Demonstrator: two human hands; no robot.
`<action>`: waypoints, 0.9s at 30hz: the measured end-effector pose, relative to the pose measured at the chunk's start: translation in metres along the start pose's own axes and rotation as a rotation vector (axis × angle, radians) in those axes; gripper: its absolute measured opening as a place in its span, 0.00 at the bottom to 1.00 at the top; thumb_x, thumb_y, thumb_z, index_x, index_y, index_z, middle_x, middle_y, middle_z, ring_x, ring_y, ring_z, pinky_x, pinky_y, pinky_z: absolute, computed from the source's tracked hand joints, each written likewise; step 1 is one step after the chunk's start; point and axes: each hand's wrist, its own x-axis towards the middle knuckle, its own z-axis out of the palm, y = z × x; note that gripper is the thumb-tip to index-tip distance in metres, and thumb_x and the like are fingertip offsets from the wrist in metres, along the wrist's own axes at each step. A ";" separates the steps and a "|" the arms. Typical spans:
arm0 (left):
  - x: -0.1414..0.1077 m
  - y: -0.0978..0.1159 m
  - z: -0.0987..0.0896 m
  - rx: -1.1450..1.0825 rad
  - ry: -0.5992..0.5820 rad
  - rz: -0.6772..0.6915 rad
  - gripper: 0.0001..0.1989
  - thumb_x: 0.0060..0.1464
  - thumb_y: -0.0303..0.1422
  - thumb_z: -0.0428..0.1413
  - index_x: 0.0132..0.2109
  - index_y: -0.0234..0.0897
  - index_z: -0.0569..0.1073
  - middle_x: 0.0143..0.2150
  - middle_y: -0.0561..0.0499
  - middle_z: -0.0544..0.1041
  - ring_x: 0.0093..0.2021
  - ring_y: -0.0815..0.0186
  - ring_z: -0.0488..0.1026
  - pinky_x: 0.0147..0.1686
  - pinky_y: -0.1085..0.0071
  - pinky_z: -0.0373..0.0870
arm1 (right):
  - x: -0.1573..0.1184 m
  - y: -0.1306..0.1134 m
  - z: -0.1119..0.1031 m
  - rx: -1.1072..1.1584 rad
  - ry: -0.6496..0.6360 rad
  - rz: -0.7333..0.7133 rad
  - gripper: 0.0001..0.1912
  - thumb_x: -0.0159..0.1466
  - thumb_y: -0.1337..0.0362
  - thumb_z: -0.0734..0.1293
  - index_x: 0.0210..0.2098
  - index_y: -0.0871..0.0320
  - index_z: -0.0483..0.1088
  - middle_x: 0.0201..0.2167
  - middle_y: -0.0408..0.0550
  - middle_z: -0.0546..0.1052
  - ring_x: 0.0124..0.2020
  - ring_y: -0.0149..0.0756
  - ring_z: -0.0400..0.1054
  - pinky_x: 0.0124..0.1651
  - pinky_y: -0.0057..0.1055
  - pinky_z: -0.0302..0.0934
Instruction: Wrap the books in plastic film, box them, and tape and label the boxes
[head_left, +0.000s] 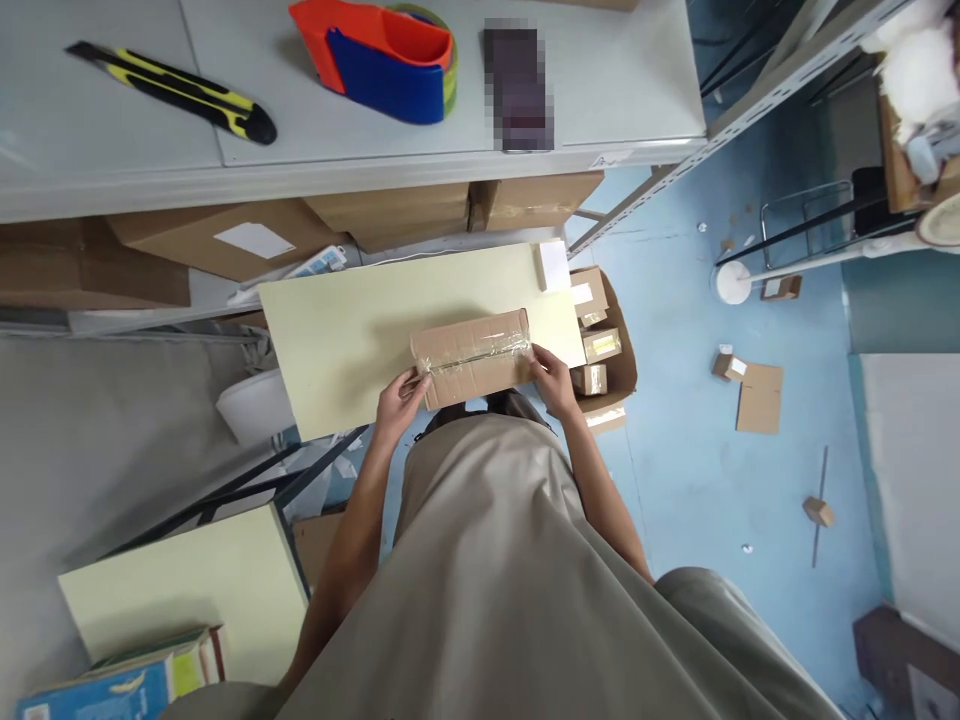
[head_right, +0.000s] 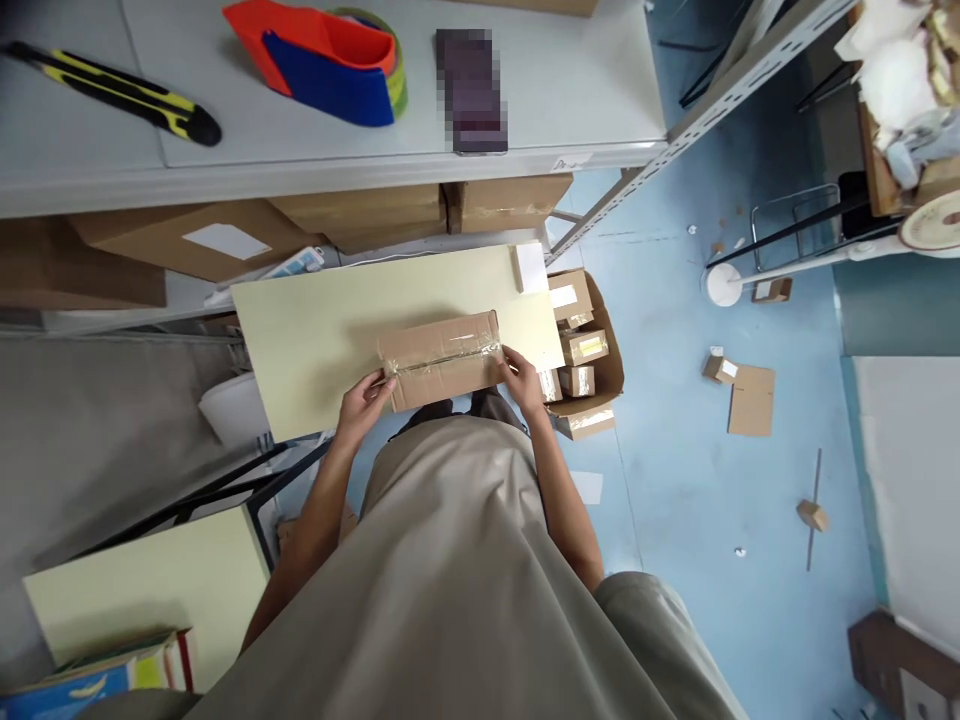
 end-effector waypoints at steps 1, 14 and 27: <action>0.000 0.002 0.000 0.018 -0.020 0.009 0.30 0.56 0.51 0.67 0.57 0.36 0.79 0.59 0.38 0.83 0.58 0.49 0.82 0.60 0.55 0.78 | -0.005 0.000 0.001 0.021 0.002 0.001 0.42 0.60 0.32 0.73 0.59 0.59 0.80 0.60 0.59 0.82 0.60 0.54 0.77 0.65 0.50 0.72; -0.019 0.081 0.123 0.400 -0.074 0.128 0.27 0.61 0.51 0.63 0.59 0.38 0.81 0.52 0.42 0.86 0.50 0.50 0.85 0.55 0.56 0.80 | -0.009 0.042 -0.122 0.053 0.254 0.044 0.37 0.64 0.36 0.71 0.58 0.59 0.80 0.53 0.59 0.82 0.51 0.50 0.78 0.59 0.48 0.73; -0.031 0.095 0.439 0.031 -0.630 -0.102 0.25 0.55 0.48 0.67 0.52 0.36 0.82 0.54 0.42 0.85 0.56 0.50 0.82 0.61 0.54 0.77 | 0.040 0.133 -0.420 -0.310 0.523 -0.005 0.27 0.69 0.46 0.68 0.59 0.57 0.79 0.46 0.54 0.76 0.49 0.44 0.73 0.57 0.45 0.69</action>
